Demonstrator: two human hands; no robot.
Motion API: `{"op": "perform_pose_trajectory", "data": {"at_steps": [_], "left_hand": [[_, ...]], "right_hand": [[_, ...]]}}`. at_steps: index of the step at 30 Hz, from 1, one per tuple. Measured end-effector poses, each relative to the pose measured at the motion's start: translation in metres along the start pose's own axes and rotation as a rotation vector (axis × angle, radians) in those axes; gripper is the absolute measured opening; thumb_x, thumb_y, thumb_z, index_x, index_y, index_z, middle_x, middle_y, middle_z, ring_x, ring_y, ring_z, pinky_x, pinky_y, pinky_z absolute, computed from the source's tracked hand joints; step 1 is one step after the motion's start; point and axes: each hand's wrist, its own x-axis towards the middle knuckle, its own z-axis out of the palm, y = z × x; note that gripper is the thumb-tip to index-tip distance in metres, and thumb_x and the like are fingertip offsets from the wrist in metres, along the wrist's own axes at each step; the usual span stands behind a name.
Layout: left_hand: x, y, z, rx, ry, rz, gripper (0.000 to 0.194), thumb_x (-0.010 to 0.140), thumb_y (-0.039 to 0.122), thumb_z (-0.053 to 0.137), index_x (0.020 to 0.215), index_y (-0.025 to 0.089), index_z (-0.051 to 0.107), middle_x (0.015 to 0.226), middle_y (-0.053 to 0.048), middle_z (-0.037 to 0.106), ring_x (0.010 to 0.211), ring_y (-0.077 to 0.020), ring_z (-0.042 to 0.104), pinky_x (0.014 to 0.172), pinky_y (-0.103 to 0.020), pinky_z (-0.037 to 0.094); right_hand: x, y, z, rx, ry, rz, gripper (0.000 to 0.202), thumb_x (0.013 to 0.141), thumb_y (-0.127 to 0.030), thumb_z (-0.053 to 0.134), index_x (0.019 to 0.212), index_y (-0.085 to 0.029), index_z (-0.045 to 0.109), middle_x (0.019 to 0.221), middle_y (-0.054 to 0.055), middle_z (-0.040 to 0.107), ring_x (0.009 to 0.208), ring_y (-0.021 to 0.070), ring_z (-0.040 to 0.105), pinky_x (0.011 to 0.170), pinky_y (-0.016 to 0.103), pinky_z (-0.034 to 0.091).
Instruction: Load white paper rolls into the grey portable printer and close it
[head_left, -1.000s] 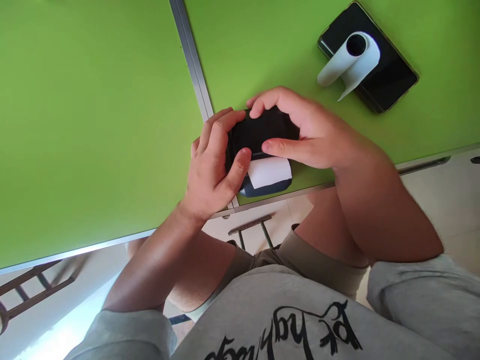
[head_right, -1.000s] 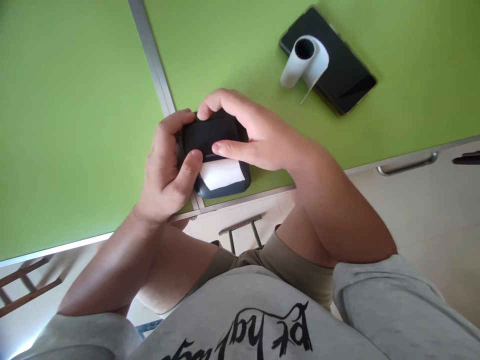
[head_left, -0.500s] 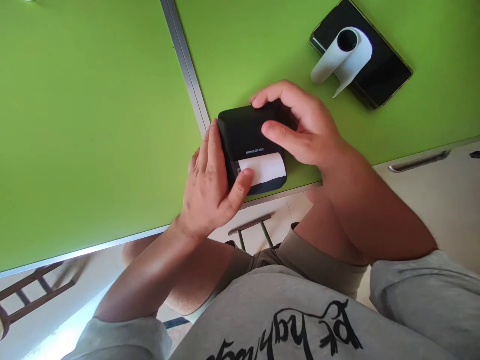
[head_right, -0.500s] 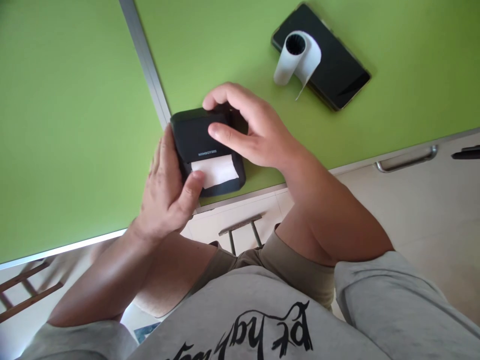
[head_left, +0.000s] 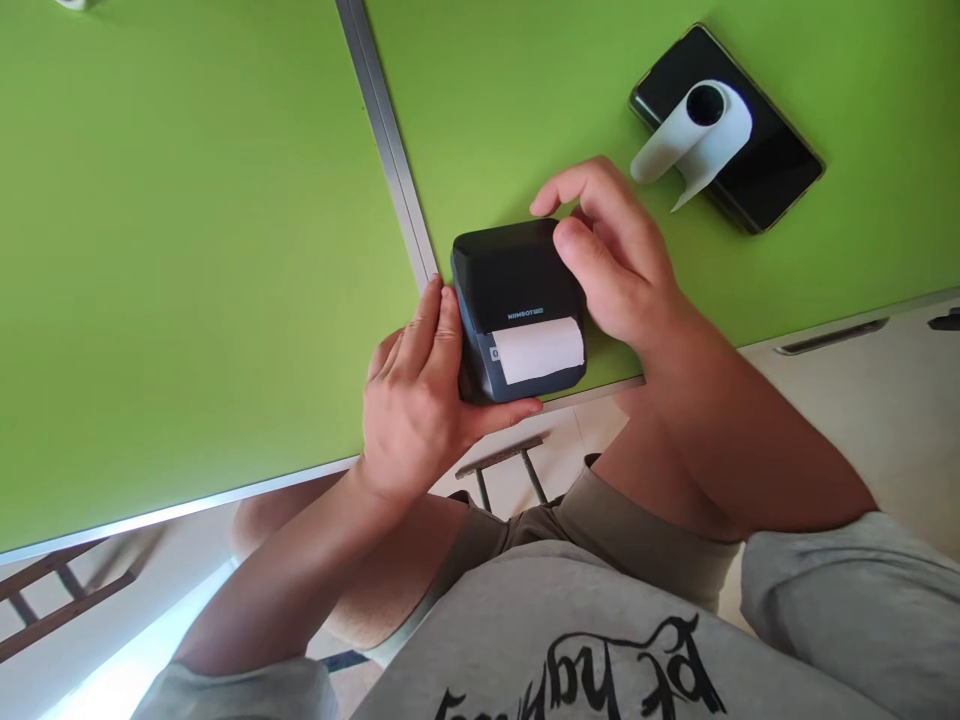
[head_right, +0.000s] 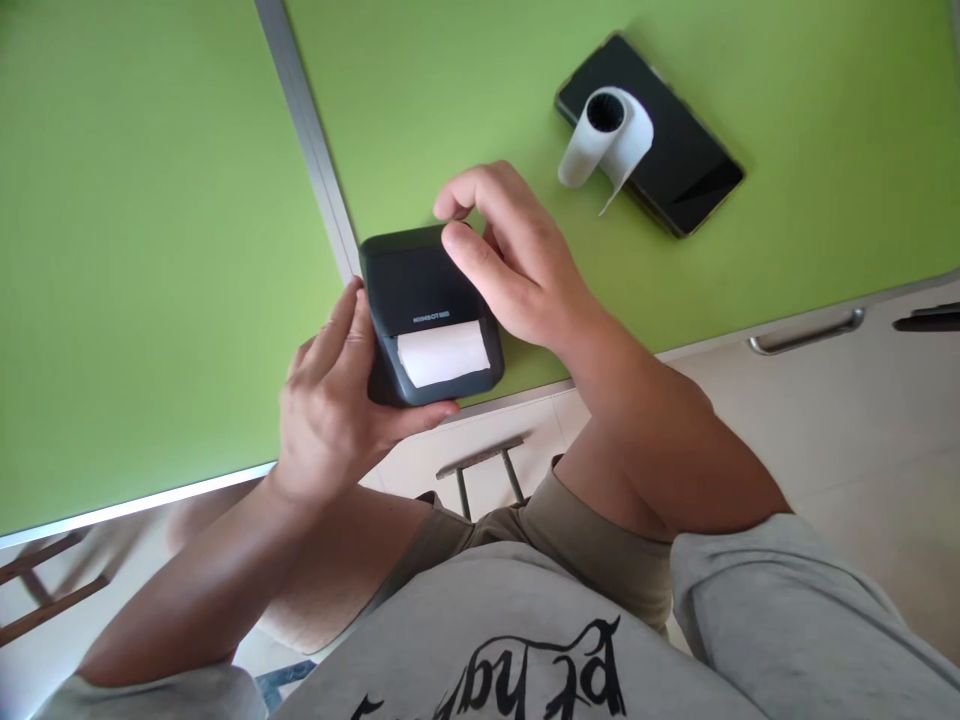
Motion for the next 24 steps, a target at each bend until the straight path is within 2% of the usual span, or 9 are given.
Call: {"op": "perform_pose_trajectory", "data": {"at_steps": [4, 9, 11, 14, 16, 19, 22, 24], "left_hand": [[0.0, -0.006, 0.001, 0.021, 0.019, 0.044, 0.119, 0.075, 0.093, 0.063, 0.166, 0.021, 0.036, 0.159, -0.022, 0.052, 0.134, -0.0424, 0.065, 0.108, -0.055, 0.056], [0.003, -0.006, 0.001, 0.011, -0.001, 0.021, 0.125, 0.07, 0.097, 0.06, 0.167, 0.022, 0.034, 0.16, -0.023, 0.051, 0.131, -0.0448, 0.067, 0.106, -0.058, 0.056], [0.004, -0.006, 0.001, -0.005, 0.0, 0.011, 0.124, 0.069, 0.097, 0.061, 0.166, 0.025, 0.035, 0.161, -0.021, 0.05, 0.132, -0.0446, 0.066, 0.106, -0.059, 0.055], [0.004, -0.006, 0.0, -0.028, 0.004, 0.004, 0.12, 0.071, 0.095, 0.063, 0.166, 0.027, 0.036, 0.161, -0.02, 0.05, 0.133, -0.0437, 0.066, 0.106, -0.058, 0.055], [0.005, -0.005, 0.0, -0.039, -0.009, 0.004, 0.119, 0.072, 0.096, 0.061, 0.165, 0.026, 0.037, 0.162, -0.02, 0.049, 0.134, -0.0435, 0.065, 0.107, -0.058, 0.055], [0.006, -0.002, 0.0, -0.016, -0.04, -0.012, 0.12, 0.075, 0.099, 0.053, 0.163, 0.018, 0.041, 0.162, -0.023, 0.047, 0.136, -0.0444, 0.063, 0.108, -0.058, 0.053], [0.008, 0.001, -0.001, 0.017, -0.079, -0.046, 0.121, 0.079, 0.1, 0.044, 0.161, 0.012, 0.044, 0.163, -0.025, 0.045, 0.138, -0.0441, 0.061, 0.11, -0.058, 0.052], [0.009, 0.002, -0.003, 0.001, -0.099, -0.057, 0.12, 0.08, 0.101, 0.04, 0.161, 0.012, 0.044, 0.164, -0.024, 0.045, 0.142, -0.0431, 0.058, 0.112, -0.058, 0.051]], "right_hand": [[0.001, 0.003, -0.003, 0.036, -0.048, -0.024, 0.05, 0.095, -0.075, 0.046, 0.107, -0.03, 0.064, 0.113, 0.004, 0.067, 0.111, 0.0218, 0.067, 0.106, 0.041, 0.059], [0.001, 0.004, -0.009, 0.071, -0.12, -0.029, 0.055, 0.094, -0.076, 0.043, 0.114, -0.028, 0.061, 0.12, 0.005, 0.066, 0.12, 0.0245, 0.065, 0.113, 0.047, 0.053], [-0.001, 0.005, -0.012, 0.096, -0.164, -0.004, 0.062, 0.091, -0.079, 0.044, 0.12, -0.026, 0.058, 0.125, 0.006, 0.064, 0.117, 0.0235, 0.064, 0.106, 0.044, 0.056], [-0.003, 0.006, -0.017, 0.115, -0.242, 0.017, 0.073, 0.083, -0.08, 0.058, 0.129, -0.024, 0.053, 0.135, 0.008, 0.059, 0.108, 0.0202, 0.064, 0.085, 0.035, 0.059], [-0.004, 0.005, -0.021, 0.094, -0.288, 0.009, 0.075, 0.079, -0.074, 0.069, 0.132, -0.024, 0.052, 0.139, 0.008, 0.057, 0.112, 0.0197, 0.062, 0.085, 0.031, 0.058], [-0.001, -0.001, -0.028, 0.074, -0.379, 0.034, 0.077, 0.078, -0.065, 0.075, 0.138, -0.024, 0.049, 0.14, 0.007, 0.058, 0.117, 0.0198, 0.06, 0.092, 0.029, 0.057], [0.003, -0.003, -0.034, 0.058, -0.44, 0.086, 0.077, 0.076, -0.052, 0.08, 0.141, -0.027, 0.048, 0.146, 0.006, 0.054, 0.112, 0.017, 0.059, 0.09, 0.028, 0.056], [0.003, -0.001, -0.036, 0.043, -0.423, 0.107, 0.074, 0.073, -0.043, 0.083, 0.138, -0.03, 0.051, 0.148, 0.004, 0.05, 0.104, 0.0139, 0.059, 0.086, 0.027, 0.056]]}}
